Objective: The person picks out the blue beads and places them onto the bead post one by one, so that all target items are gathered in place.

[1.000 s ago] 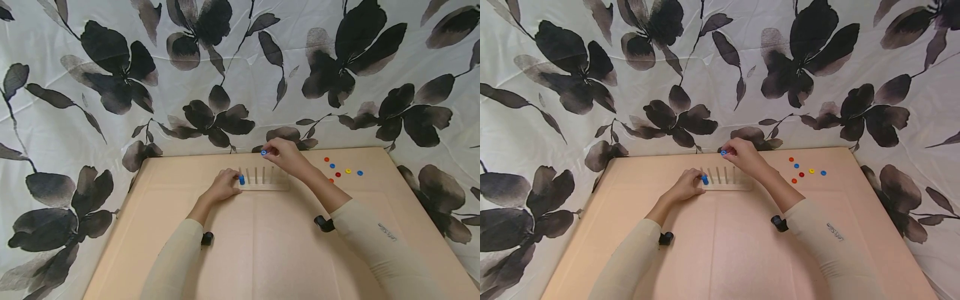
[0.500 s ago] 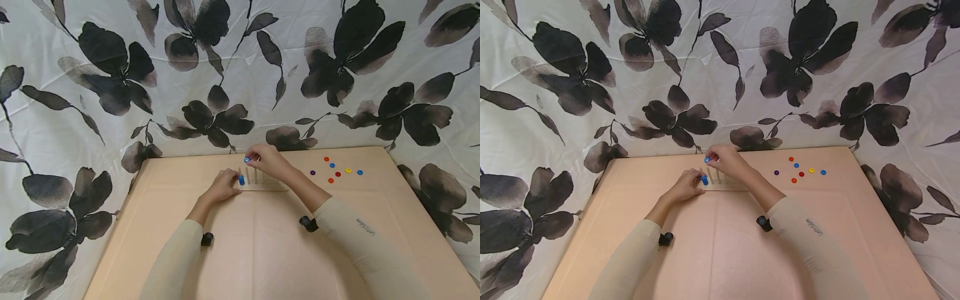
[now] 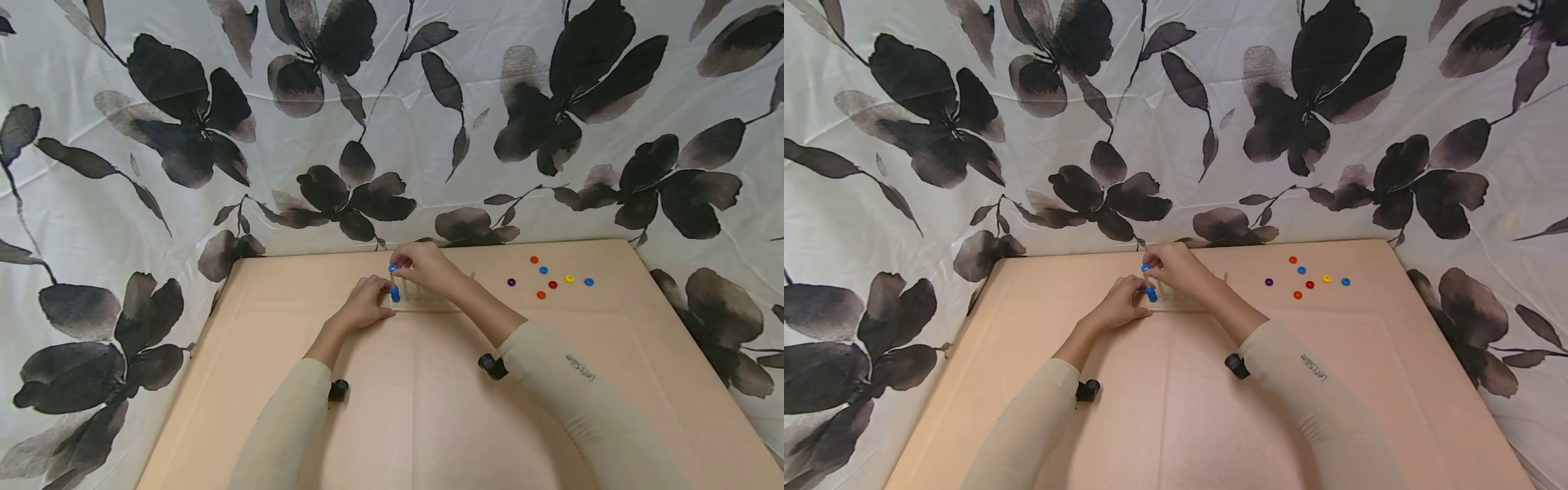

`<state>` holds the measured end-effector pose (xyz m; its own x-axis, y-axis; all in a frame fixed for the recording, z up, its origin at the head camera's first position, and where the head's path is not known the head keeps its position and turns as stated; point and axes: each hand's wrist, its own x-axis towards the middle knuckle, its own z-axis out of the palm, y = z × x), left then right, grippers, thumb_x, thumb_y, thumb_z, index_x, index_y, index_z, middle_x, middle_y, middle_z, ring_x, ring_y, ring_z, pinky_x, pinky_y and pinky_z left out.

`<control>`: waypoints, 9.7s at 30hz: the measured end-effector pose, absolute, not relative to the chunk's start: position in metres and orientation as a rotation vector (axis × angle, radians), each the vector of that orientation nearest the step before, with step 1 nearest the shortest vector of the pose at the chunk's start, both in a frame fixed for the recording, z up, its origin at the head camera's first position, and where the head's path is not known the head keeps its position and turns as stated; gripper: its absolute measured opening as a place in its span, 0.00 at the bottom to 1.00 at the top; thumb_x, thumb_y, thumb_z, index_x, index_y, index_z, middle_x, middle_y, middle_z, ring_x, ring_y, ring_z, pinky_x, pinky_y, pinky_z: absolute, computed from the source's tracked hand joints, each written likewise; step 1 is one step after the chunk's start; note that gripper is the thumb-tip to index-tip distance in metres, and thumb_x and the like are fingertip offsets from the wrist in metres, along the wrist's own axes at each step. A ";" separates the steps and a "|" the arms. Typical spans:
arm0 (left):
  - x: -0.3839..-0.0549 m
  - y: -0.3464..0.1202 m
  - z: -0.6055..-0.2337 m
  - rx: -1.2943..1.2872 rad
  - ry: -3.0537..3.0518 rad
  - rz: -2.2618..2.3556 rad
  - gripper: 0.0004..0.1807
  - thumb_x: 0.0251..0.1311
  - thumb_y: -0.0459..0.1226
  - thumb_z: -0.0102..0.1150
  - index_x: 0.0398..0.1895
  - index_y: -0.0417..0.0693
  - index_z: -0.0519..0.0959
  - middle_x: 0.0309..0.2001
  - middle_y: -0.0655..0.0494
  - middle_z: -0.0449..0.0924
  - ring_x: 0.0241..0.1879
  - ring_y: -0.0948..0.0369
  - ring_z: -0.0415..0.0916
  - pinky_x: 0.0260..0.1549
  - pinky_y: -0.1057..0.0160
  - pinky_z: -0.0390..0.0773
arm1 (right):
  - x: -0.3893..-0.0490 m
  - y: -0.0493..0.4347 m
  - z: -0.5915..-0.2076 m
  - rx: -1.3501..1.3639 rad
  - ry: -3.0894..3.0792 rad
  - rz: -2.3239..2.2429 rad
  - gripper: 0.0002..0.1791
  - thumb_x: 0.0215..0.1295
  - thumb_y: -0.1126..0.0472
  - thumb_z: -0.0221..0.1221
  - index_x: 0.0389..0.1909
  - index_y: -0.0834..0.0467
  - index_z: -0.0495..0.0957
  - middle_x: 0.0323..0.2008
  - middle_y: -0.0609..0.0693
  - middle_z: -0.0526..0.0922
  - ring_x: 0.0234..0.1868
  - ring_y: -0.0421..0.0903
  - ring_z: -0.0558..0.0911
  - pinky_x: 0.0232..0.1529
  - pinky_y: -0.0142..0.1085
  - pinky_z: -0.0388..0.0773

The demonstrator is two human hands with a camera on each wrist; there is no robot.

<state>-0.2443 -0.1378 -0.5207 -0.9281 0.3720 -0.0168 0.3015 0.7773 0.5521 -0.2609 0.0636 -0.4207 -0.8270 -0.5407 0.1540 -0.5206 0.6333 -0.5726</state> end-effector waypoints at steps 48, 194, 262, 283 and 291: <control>-0.253 -0.136 -0.520 0.521 2.848 0.821 0.32 0.57 0.41 0.77 0.63 0.40 0.77 0.57 0.48 0.78 0.59 0.49 0.68 0.63 0.49 0.69 | -0.265 0.077 -0.425 -0.879 2.862 -0.948 0.13 0.67 0.58 0.69 0.49 0.60 0.85 0.42 0.51 0.87 0.45 0.46 0.84 0.51 0.38 0.82; -0.250 -0.139 -0.522 0.533 2.837 0.812 0.32 0.58 0.41 0.76 0.64 0.40 0.77 0.58 0.49 0.78 0.61 0.50 0.67 0.65 0.51 0.67 | -0.253 0.309 -0.482 -0.388 3.078 -0.963 0.12 0.68 0.62 0.67 0.50 0.62 0.85 0.45 0.61 0.84 0.45 0.55 0.79 0.45 0.42 0.76; -0.253 -0.138 -0.527 0.557 2.860 0.819 0.31 0.57 0.42 0.76 0.62 0.40 0.78 0.57 0.48 0.79 0.60 0.50 0.69 0.65 0.50 0.69 | -0.264 0.086 -0.426 -1.019 2.867 -1.037 0.11 0.66 0.61 0.69 0.47 0.59 0.87 0.43 0.51 0.89 0.45 0.47 0.86 0.51 0.42 0.83; -0.252 -0.139 -0.524 0.566 2.857 0.825 0.31 0.57 0.42 0.76 0.62 0.39 0.77 0.55 0.48 0.78 0.59 0.50 0.68 0.62 0.50 0.69 | -0.269 0.059 -0.434 -0.983 2.801 -0.966 0.09 0.65 0.60 0.70 0.44 0.56 0.87 0.42 0.50 0.88 0.45 0.45 0.87 0.49 0.37 0.83; -0.252 -0.139 -0.525 0.570 2.857 0.827 0.30 0.57 0.41 0.76 0.61 0.40 0.78 0.54 0.49 0.78 0.58 0.50 0.69 0.60 0.50 0.70 | -0.268 0.058 -0.438 -1.015 2.819 -0.983 0.08 0.62 0.62 0.72 0.41 0.59 0.87 0.37 0.50 0.88 0.40 0.44 0.85 0.45 0.35 0.83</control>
